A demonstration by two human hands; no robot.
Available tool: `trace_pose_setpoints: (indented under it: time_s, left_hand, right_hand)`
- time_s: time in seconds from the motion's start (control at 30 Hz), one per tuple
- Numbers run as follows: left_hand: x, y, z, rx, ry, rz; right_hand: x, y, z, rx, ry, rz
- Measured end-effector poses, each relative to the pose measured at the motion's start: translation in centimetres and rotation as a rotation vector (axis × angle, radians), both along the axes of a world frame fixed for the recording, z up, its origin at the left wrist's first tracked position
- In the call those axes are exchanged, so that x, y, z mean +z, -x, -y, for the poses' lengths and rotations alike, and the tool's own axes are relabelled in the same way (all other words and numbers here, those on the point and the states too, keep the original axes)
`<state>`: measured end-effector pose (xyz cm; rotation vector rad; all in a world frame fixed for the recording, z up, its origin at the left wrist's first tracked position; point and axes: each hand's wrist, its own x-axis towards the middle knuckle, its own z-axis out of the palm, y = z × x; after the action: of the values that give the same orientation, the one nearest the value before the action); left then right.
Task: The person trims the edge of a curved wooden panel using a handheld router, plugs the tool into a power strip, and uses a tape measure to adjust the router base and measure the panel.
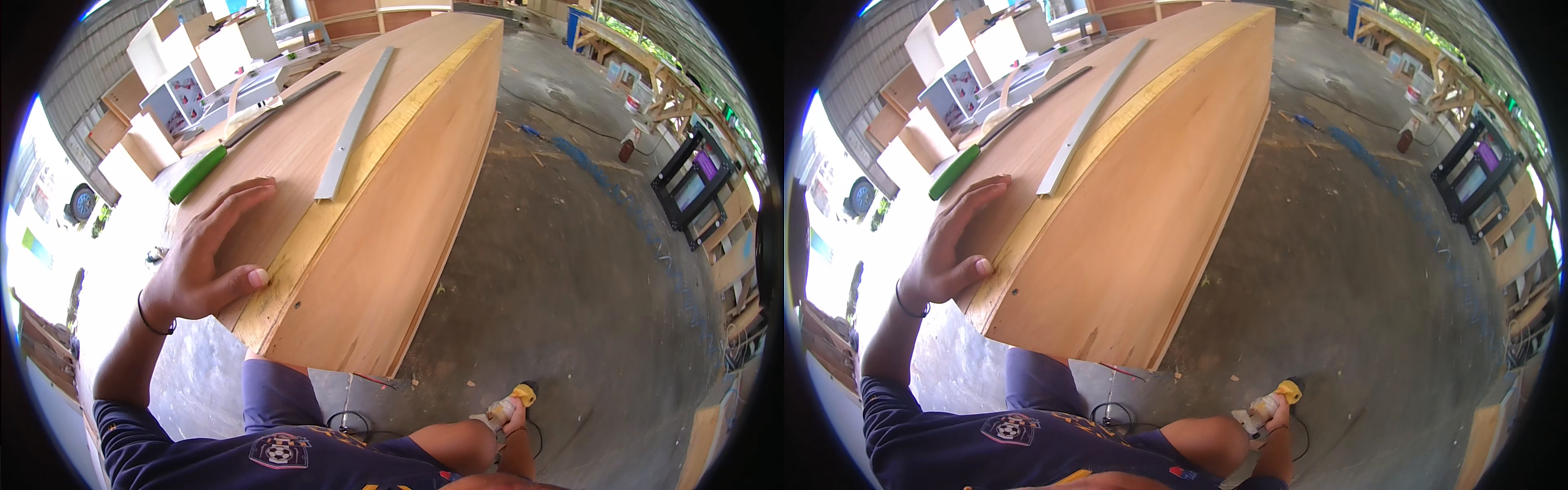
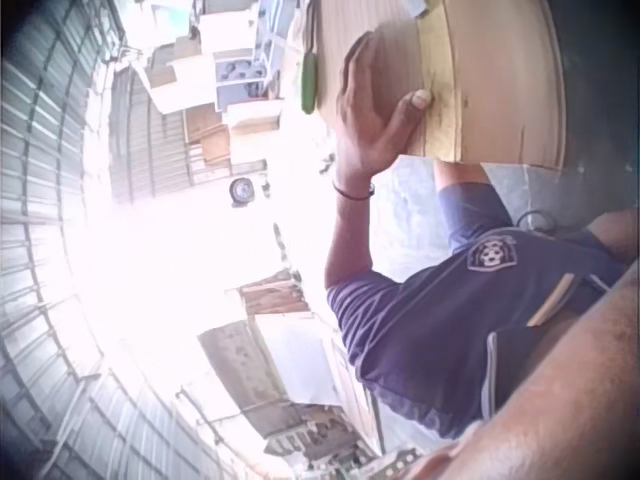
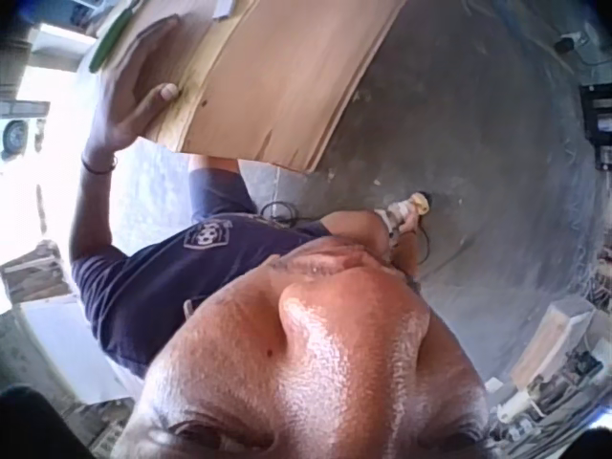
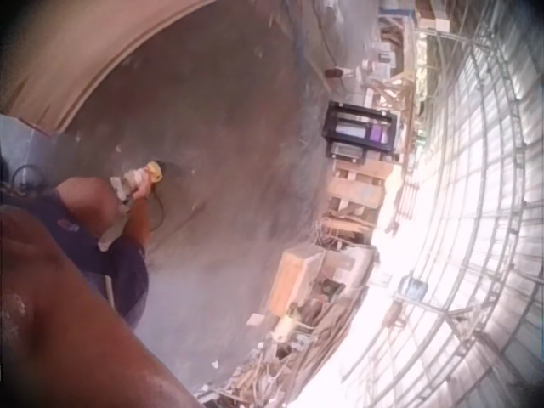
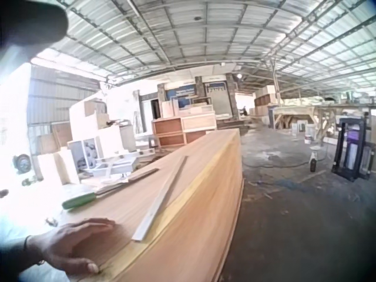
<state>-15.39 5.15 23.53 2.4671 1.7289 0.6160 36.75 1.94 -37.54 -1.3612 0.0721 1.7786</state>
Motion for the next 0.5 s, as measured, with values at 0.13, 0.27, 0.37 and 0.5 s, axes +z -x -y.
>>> trace_pose_setpoints:
  time_s: [0.13,0.27,0.37,0.5]
  left_hand:
    - [0.2,-0.2,-0.5,-0.013,0.033,0.018]
    - [0.3,0.0,-1.2,-0.052,0.037,-0.055]
    - [1.1,0.5,-0.1,-0.048,0.086,-0.089]
    - [0.8,0.5,-1.2,-0.058,0.157,-0.106]
  right_hand:
    - [0.3,-0.2,-1.7,0.086,0.025,-0.041]
    - [1.9,0.3,-3.6,0.230,0.105,0.041]
    - [-0.2,1.5,-3.0,0.430,0.330,0.125]
    - [3.0,3.3,-6.4,0.494,0.415,0.770]
